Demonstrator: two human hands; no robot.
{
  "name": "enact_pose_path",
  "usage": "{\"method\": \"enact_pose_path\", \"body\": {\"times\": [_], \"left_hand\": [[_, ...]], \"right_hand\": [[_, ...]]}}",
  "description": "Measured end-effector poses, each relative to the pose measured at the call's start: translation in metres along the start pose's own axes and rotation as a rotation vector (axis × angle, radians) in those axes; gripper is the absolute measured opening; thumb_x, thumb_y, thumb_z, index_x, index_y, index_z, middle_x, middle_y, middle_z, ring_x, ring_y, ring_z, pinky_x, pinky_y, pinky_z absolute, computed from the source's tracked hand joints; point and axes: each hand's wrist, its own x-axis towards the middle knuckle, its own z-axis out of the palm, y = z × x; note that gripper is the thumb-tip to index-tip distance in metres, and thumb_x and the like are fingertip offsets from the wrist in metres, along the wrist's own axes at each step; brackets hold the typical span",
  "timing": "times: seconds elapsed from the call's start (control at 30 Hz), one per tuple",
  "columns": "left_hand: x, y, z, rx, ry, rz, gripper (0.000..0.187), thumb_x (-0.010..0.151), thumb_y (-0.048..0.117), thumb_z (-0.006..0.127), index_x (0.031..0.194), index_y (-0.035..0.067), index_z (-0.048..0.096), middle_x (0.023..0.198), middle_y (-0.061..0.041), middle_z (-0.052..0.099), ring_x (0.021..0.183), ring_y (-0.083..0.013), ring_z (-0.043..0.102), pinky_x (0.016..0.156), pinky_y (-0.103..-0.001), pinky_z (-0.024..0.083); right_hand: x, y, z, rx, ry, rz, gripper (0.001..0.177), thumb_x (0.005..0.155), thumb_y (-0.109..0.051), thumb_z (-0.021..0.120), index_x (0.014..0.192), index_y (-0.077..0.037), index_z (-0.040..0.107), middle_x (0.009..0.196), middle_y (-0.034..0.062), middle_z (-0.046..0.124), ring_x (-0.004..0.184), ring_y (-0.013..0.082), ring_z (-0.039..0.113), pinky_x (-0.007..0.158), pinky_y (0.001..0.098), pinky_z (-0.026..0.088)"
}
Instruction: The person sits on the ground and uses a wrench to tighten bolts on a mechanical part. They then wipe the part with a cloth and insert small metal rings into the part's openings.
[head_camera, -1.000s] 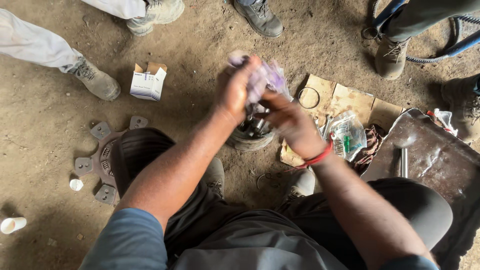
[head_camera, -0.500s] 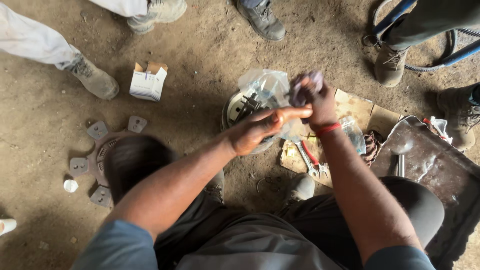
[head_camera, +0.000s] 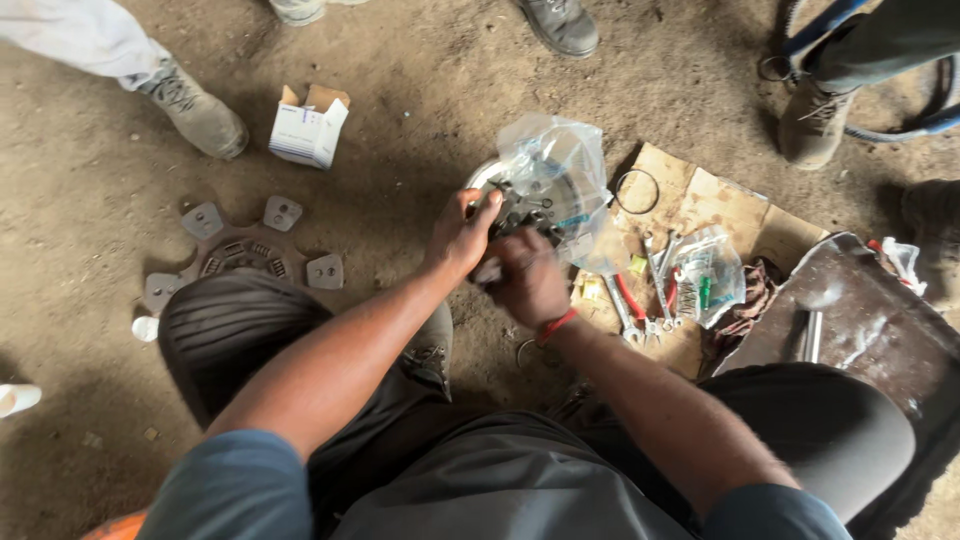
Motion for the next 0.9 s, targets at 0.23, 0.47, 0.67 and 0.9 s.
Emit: {"method": "enact_pose_path", "body": {"times": [0.23,0.47,0.67,0.9], "left_hand": [[0.018,0.011,-0.001,0.172,0.040,-0.060,0.040,0.096,0.050,0.059,0.109,0.014,0.070,0.122,-0.010,0.072,0.115,-0.0312,0.068,0.095,-0.046,0.051],[0.015,0.021,-0.003,0.264,-0.008,-0.159,0.032,0.094,0.045,0.063,0.117,0.023,0.068,0.128,-0.007,0.065,0.115,-0.0296,0.065,0.096,-0.047,0.051],[0.012,0.028,-0.008,0.299,0.010,-0.105,0.033,0.092,0.045,0.067,0.117,0.023,0.070,0.131,-0.007,0.067,0.120,-0.0306,0.063,0.098,-0.047,0.051],[0.023,0.032,-0.014,0.277,-0.040,-0.134,0.045,0.092,0.046,0.070,0.124,0.015,0.064,0.130,-0.010,0.064,0.122,-0.0304,0.061,0.097,-0.047,0.051]], "right_hand": [[0.028,0.060,-0.069,0.987,0.051,0.454,0.046,0.095,0.010,0.057,0.136,-0.013,0.057,0.125,0.0151,0.069,0.107,0.0253,0.074,0.088,0.0400,0.065],[0.048,0.065,-0.038,-0.181,-0.319,0.300,0.052,0.092,-0.028,0.065,0.138,-0.018,0.043,0.118,0.0183,0.062,0.099,0.0309,0.068,0.080,0.0428,0.064],[0.044,0.087,0.007,-0.302,-0.052,0.192,0.025,0.088,-0.027,0.066,0.104,-0.008,0.066,0.101,0.0196,0.070,0.093,0.0408,0.068,0.082,0.0519,0.058],[0.083,0.102,-0.035,0.343,0.135,0.650,0.031,0.102,-0.034,0.057,0.115,-0.007,0.066,0.101,0.0099,0.078,0.090,0.0242,0.078,0.081,0.0409,0.064]]}}
